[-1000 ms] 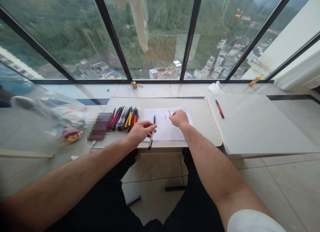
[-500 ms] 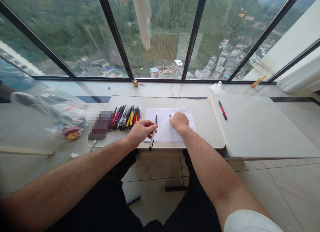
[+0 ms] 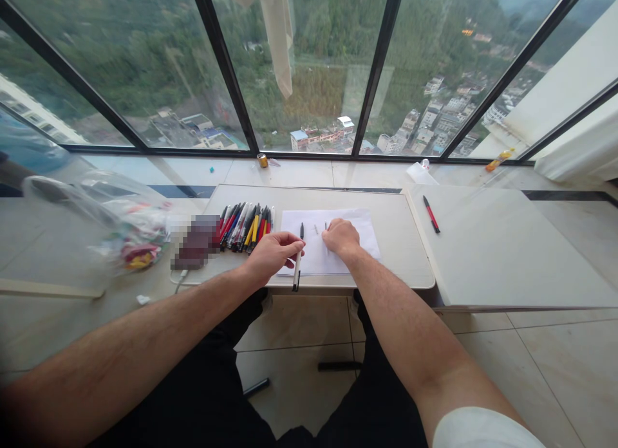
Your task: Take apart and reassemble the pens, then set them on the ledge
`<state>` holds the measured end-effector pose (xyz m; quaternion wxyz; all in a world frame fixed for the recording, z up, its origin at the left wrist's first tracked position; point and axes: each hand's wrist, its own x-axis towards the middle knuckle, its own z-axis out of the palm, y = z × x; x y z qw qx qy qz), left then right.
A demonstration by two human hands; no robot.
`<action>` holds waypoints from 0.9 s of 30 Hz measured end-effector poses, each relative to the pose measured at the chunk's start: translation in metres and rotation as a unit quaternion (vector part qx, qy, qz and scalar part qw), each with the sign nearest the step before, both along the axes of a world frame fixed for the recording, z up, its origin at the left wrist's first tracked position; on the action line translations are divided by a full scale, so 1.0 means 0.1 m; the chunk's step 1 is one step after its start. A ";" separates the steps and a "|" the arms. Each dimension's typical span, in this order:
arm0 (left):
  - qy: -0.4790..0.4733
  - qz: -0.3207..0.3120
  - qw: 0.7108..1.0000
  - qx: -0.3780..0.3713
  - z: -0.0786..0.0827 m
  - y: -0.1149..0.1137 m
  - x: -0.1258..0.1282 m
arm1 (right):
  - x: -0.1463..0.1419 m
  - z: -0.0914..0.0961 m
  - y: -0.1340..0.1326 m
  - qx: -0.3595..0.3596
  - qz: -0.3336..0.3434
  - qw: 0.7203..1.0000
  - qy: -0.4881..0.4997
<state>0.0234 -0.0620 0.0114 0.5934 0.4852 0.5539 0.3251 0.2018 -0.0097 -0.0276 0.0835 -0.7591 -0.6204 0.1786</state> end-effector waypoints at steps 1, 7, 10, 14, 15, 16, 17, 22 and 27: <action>0.001 0.000 1.000 -0.002 0.00 0.00 0.00 | 0.00 0.00 -0.01 0.001 0.002 1.000 0.000; -0.002 0.006 1.000 -0.010 -0.02 0.00 0.00 | -0.08 0.00 -0.03 0.003 0.019 1.000 0.007; -0.001 0.007 1.000 -0.014 -0.02 -0.01 0.00 | -0.11 -0.01 -0.04 0.004 0.020 1.000 0.014; -0.005 0.015 1.000 -0.018 -0.02 0.00 0.00 | -0.11 0.02 -0.05 0.011 0.013 1.000 0.021; -0.007 0.020 1.000 -0.017 -0.02 0.01 0.00 | -0.11 0.04 -0.06 0.017 0.008 1.000 0.024; -0.010 0.027 0.999 -0.014 -0.02 0.02 -0.01 | -0.11 0.07 -0.07 0.026 0.004 0.999 0.032; -0.013 0.035 0.999 -0.011 -0.03 0.04 -0.02 | -0.10 0.11 -0.09 0.036 0.003 0.998 0.049; -0.038 0.090 0.995 0.011 -0.05 0.15 -0.08 | -0.12 0.34 -0.31 -0.013 0.104 0.959 0.263; -0.082 0.105 0.991 0.026 -0.06 0.18 -0.06 | -0.17 0.41 -0.50 0.005 0.161 0.936 0.313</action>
